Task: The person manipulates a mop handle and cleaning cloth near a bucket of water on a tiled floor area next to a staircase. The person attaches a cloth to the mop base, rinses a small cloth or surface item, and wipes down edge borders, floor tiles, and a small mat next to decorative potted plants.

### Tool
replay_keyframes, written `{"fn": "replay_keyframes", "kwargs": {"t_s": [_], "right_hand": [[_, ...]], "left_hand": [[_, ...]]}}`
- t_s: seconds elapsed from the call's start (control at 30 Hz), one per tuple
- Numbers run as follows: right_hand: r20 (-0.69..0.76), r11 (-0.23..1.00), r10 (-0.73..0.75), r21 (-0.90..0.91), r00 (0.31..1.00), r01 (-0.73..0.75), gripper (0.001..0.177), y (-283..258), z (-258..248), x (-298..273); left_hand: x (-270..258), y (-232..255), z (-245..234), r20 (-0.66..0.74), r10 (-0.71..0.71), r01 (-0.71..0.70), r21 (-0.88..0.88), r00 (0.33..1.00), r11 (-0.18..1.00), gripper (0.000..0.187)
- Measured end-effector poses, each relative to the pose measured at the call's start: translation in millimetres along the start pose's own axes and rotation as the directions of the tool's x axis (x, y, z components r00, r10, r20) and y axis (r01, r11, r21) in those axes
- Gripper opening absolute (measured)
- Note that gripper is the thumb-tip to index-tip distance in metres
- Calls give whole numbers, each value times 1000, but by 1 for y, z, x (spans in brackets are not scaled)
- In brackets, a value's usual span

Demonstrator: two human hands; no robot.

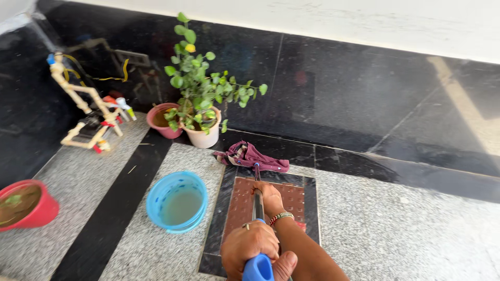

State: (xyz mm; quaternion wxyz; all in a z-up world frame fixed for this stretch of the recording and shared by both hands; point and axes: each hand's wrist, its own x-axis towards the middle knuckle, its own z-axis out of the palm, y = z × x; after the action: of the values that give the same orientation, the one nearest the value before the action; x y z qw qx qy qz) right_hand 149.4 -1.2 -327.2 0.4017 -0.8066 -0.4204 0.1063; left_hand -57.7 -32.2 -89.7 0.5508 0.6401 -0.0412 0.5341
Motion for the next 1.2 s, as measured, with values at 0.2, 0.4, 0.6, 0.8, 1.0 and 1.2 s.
{"fn": "replay_keyframes", "kwargs": {"t_s": [0.2, 0.4, 0.6, 0.8, 1.0, 1.2], "right_hand": [[-68, 994, 104, -23, 992, -106, 12, 21, -46, -3], [-159, 996, 67, 76, 985, -56, 11, 85, -92, -4], [-295, 987, 154, 12, 943, -158, 9, 140, -136, -23], [-414, 943, 267, -72, 870, -324, 11, 159, -169, -52], [-505, 901, 337, -71, 794, -427, 8, 172, -167, -81], [-572, 851, 377, -96, 729, -516, 6, 156, -159, -119]], "left_hand": [[11, -24, 35, 83, 16, -10, -74, 996, 997, 35], [23, -44, 78, 217, -52, 86, -152, 975, 985, 36], [22, -69, 116, 459, -162, 287, -217, 874, 933, 38], [23, -87, 131, 655, -180, 430, -243, 734, 869, 35], [27, -99, 125, 703, -161, 441, -237, 693, 866, 27], [19, -81, 121, 688, -152, 440, -264, 710, 858, 36]]}}
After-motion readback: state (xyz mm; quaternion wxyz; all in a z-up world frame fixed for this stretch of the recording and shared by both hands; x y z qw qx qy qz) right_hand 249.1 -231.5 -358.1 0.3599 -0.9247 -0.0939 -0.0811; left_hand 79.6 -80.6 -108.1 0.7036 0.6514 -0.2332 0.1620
